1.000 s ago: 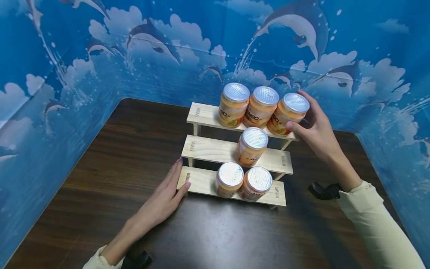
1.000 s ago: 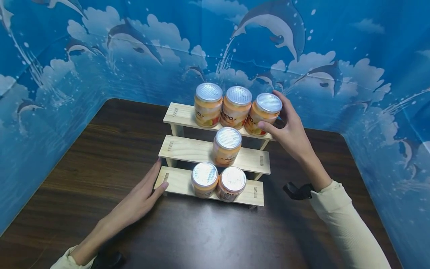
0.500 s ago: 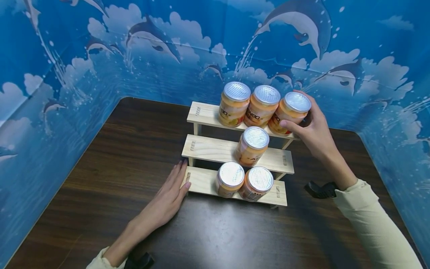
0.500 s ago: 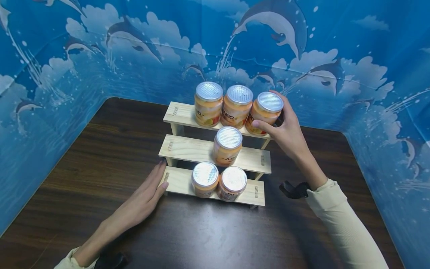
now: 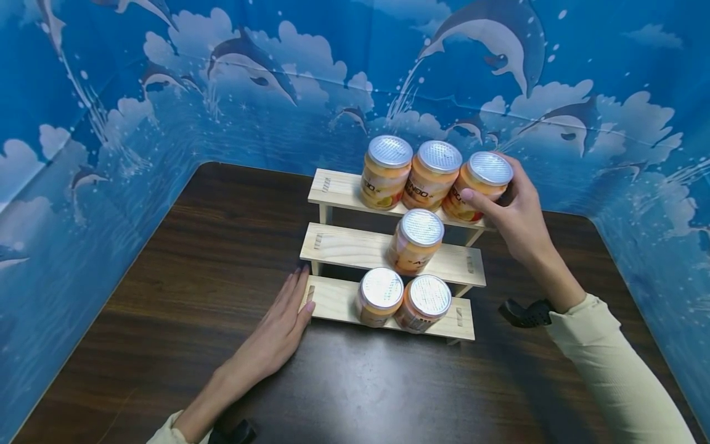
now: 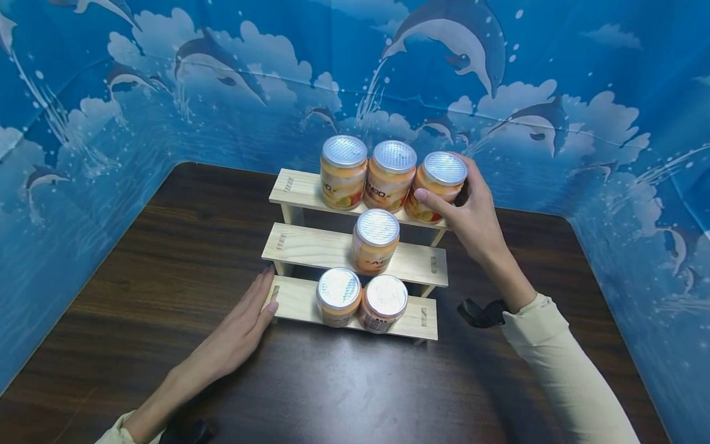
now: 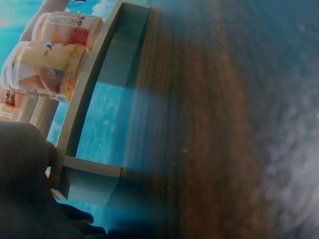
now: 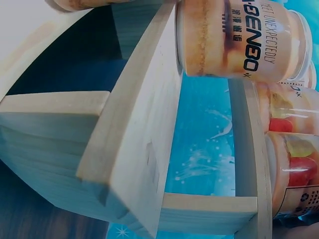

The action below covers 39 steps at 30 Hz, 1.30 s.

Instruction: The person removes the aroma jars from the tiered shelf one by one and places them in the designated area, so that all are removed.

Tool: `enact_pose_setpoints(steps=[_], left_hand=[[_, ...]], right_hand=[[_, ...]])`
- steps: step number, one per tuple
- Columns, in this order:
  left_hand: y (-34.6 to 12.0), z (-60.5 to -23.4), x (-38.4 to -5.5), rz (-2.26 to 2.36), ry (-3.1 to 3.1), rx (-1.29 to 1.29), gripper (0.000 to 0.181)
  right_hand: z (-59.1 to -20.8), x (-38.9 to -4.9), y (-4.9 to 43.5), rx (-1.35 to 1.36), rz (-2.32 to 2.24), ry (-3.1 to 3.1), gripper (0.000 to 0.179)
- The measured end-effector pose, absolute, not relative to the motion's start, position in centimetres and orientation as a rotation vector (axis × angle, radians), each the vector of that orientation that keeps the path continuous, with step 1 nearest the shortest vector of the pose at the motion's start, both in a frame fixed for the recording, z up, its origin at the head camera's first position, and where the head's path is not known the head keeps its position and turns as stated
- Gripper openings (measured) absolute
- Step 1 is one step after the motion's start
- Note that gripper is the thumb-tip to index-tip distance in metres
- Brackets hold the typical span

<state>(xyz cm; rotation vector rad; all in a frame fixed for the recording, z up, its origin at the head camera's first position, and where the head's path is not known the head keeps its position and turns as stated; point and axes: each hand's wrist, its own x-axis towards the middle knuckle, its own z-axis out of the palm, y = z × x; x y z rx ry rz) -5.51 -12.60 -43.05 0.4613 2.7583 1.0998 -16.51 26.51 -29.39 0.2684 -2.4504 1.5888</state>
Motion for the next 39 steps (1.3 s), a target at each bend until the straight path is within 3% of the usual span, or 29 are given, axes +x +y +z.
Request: enact_pose_setpoints(steps=[39], left_hand=[[-12.6, -43.0, -5.7, 1.06, 2.718, 0.402, 0.068]], right_hand=[[-30.2, -10.4, 36.8, -0.095, 1.265, -2.473, 0.068]])
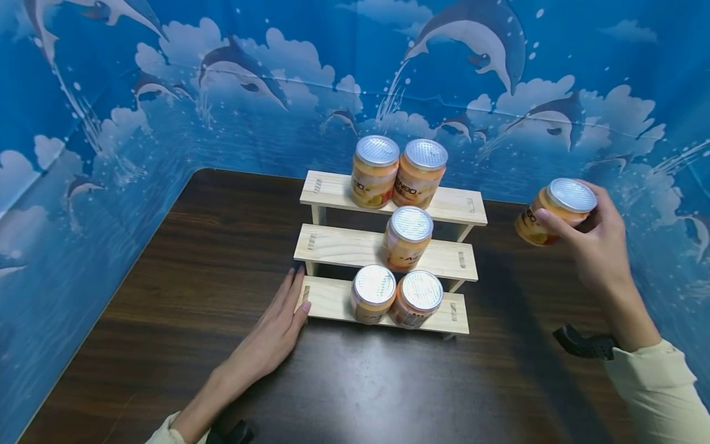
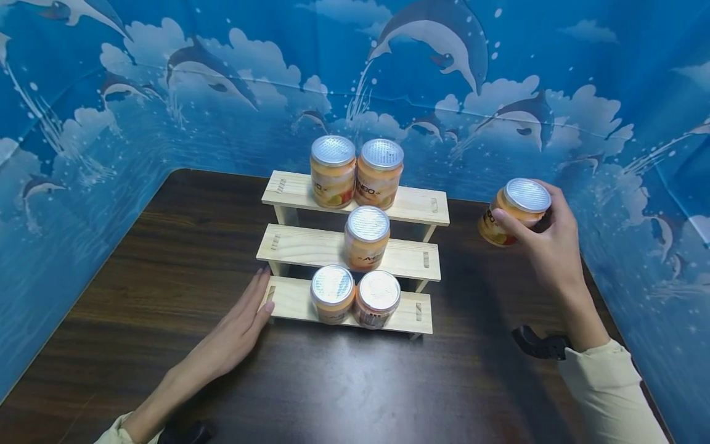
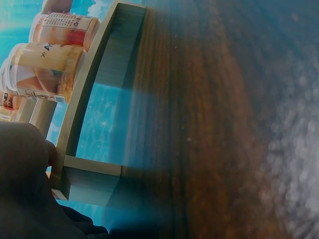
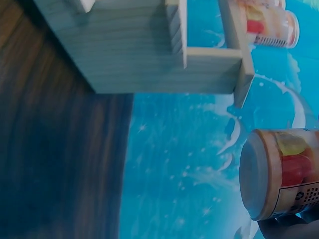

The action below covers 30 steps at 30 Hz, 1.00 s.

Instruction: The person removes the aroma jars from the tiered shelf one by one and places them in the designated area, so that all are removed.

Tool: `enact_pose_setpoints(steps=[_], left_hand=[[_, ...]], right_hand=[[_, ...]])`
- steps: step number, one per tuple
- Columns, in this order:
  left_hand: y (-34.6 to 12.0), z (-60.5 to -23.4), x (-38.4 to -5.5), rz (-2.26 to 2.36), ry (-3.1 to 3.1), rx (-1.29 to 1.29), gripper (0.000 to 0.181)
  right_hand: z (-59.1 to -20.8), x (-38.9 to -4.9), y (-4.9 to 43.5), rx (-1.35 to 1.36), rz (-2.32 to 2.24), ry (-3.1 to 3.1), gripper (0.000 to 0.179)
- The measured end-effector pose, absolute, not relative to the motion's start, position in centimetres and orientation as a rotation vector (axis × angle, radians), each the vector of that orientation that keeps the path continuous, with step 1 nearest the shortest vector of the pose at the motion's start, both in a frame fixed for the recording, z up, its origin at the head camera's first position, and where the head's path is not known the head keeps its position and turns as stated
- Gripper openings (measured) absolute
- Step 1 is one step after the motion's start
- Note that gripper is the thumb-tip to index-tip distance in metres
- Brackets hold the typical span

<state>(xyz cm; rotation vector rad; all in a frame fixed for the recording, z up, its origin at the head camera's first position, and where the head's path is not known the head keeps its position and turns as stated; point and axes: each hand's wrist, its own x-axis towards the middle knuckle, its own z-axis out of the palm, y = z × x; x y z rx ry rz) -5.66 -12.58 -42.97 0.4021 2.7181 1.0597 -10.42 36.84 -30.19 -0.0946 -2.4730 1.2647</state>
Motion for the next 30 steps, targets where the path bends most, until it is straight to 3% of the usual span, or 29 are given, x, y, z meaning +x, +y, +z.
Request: enact_pose_setpoints(steps=[12, 30], left_hand=[[-12.6, -43.0, -5.8, 1.069, 2.728, 0.443, 0.068], [-12.6, -42.8, -5.6, 1.056, 2.699, 0.388, 0.069]], right_hand=[[-33.5, -9.8, 39.6, -0.168, 1.224, -2.505, 0.07], [-39.9, -10.1, 39.9, -0.327, 1.225, -2.498, 0.074]])
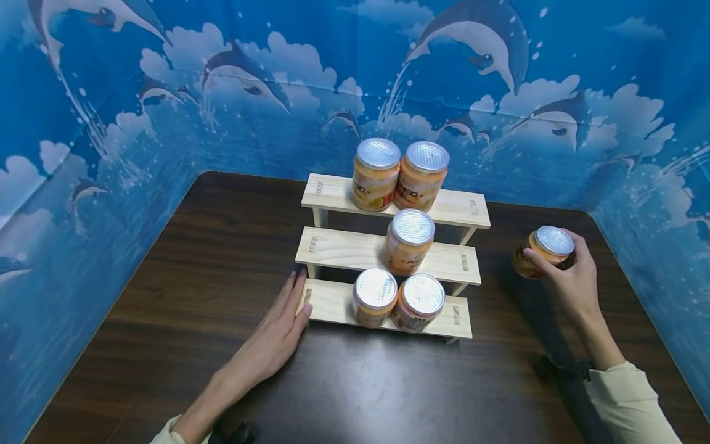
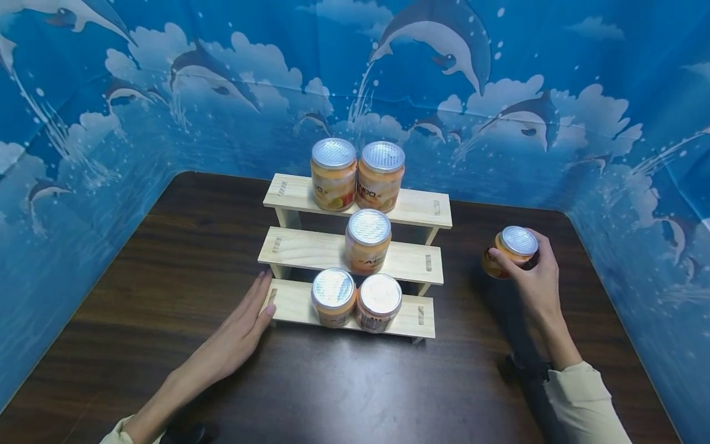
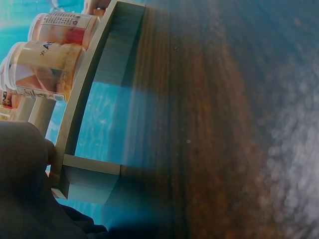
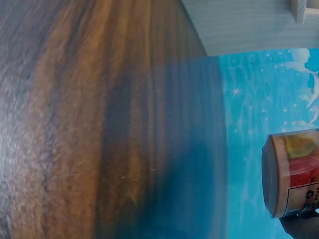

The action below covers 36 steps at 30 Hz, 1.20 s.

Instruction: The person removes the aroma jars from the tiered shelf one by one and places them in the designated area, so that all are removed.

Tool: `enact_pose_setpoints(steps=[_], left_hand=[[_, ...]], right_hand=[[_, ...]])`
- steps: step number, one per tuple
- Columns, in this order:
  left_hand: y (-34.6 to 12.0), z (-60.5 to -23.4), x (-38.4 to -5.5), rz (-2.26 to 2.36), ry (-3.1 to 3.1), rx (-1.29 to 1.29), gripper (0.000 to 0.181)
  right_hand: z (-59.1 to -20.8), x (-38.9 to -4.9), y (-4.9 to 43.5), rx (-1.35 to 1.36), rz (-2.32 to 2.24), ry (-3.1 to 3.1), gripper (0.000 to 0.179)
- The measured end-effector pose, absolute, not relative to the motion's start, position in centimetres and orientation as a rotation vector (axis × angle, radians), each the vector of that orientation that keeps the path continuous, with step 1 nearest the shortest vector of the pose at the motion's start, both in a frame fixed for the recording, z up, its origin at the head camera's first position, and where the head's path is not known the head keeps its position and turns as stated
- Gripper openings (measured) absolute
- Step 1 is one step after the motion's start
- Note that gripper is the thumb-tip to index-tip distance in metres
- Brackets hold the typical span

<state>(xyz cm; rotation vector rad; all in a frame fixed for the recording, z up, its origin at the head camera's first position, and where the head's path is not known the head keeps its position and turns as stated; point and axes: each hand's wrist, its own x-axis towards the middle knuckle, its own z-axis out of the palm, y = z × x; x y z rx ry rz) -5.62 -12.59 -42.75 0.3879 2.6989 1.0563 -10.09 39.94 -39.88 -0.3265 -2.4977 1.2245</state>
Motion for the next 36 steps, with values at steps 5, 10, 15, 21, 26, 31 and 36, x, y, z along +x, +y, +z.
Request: enact_pose_setpoints(steps=[5, 10, 15, 21, 26, 31, 36], left_hand=[[-12.6, -42.8, -5.5, 1.068, 2.697, 0.393, 0.069], [-12.6, -42.9, -5.5, 1.071, 2.706, 0.408, 0.069], [-12.6, -43.0, -5.4, 1.083, 2.711, 0.436, 0.068], [-12.7, -42.8, -5.3, 1.102, 2.717, 0.443, 0.068], [-12.7, -42.8, -5.3, 1.106, 2.711, 0.442, 0.068], [-12.7, -42.7, -5.3, 1.1, 2.701, 0.429, 0.069], [-12.7, -42.6, -5.2, 1.095, 2.691, 0.417, 0.069]], right_hand=[[-40.8, -10.4, 40.1, -0.336, 1.279, -2.514, 0.076], [-41.5, -10.6, 40.2, -0.394, 1.33, -2.528, 0.079], [-41.9, -10.6, 40.2, -0.387, 1.333, -2.52, 0.079], [-42.0, -10.7, 39.9, -0.412, 1.314, -2.521, 0.079], [-42.2, -10.7, 39.9, -0.42, 1.307, -2.51, 0.08], [-42.4, -10.8, 39.8, -0.428, 1.287, -2.52, 0.08], [-42.6, -10.9, 39.8, -0.452, 1.269, -2.56, 0.084]])
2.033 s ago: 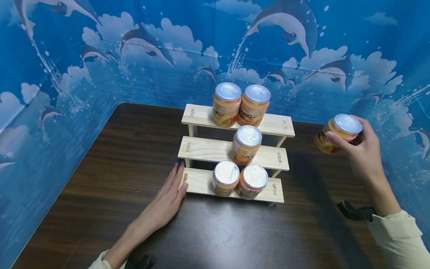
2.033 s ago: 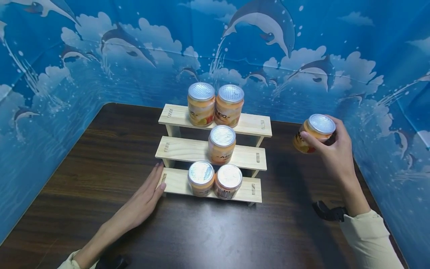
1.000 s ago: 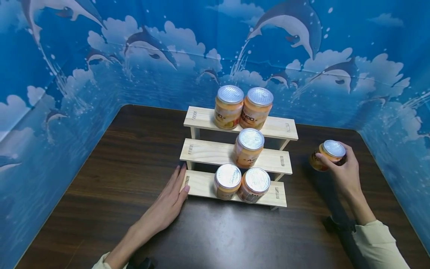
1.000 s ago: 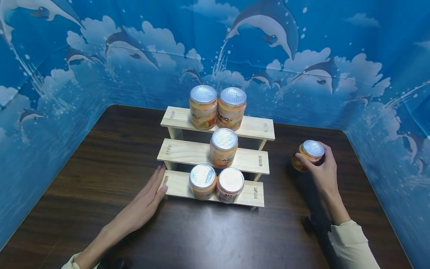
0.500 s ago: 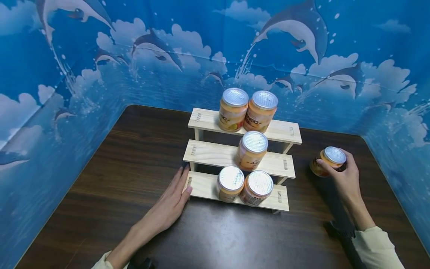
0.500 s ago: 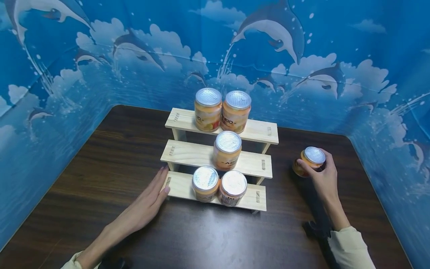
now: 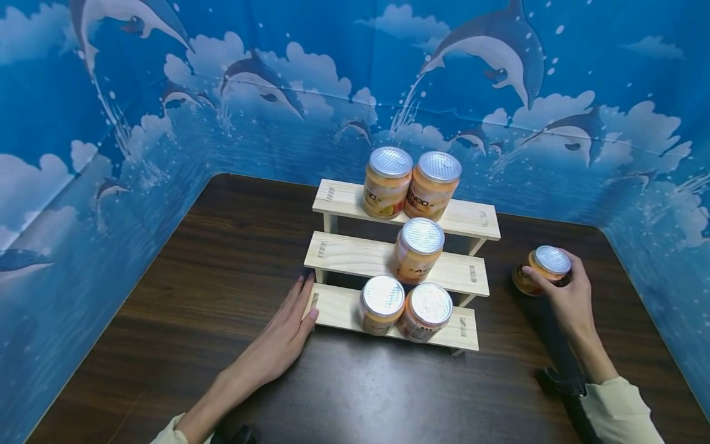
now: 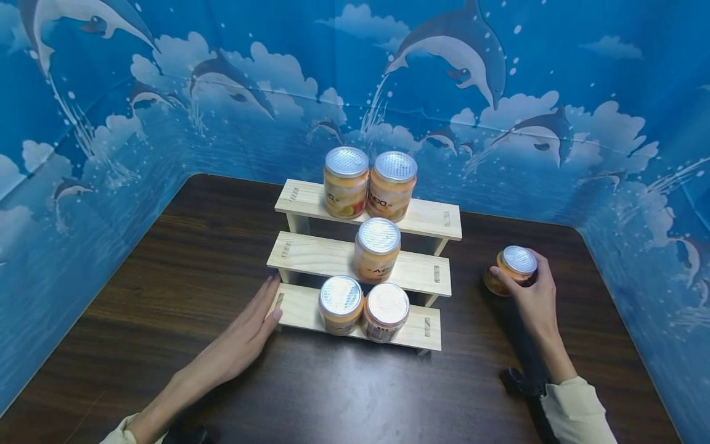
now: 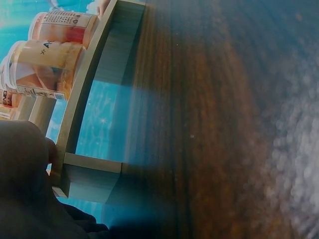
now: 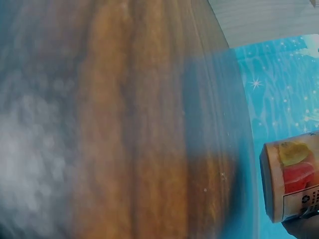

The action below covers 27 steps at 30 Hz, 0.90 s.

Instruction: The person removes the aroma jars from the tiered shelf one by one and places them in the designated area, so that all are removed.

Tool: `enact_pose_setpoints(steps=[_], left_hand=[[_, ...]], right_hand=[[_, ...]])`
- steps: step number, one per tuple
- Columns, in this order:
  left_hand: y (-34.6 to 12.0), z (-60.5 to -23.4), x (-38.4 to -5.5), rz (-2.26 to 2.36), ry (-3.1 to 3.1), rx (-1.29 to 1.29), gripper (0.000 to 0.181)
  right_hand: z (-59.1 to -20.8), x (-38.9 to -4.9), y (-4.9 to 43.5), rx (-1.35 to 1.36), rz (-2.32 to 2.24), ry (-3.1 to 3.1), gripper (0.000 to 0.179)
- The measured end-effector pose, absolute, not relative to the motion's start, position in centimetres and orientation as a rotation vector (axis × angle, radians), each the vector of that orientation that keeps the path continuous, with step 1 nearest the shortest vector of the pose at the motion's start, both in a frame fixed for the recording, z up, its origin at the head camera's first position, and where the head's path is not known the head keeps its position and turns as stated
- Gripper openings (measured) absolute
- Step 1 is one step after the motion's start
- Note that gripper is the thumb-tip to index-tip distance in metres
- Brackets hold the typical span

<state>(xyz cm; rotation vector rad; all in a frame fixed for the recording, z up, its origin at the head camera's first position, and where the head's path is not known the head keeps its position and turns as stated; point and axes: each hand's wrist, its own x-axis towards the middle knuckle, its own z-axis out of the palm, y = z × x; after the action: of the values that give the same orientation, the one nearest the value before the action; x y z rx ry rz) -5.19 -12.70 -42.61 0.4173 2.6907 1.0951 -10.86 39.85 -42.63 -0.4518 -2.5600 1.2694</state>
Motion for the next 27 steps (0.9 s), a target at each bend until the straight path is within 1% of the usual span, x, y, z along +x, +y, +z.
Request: enact_pose_setpoints(steps=[12, 27], left_hand=[[-12.69, -42.69, -5.27, 1.102, 2.711, 0.437, 0.068], [-12.69, -42.78, -5.33, 1.088, 2.705, 0.43, 0.069]], right_hand=[[-43.57, -11.72, 39.95, -0.496, 1.295, -2.571, 0.086], [-43.71, -11.35, 39.82, -0.421, 1.342, -2.559, 0.084]])
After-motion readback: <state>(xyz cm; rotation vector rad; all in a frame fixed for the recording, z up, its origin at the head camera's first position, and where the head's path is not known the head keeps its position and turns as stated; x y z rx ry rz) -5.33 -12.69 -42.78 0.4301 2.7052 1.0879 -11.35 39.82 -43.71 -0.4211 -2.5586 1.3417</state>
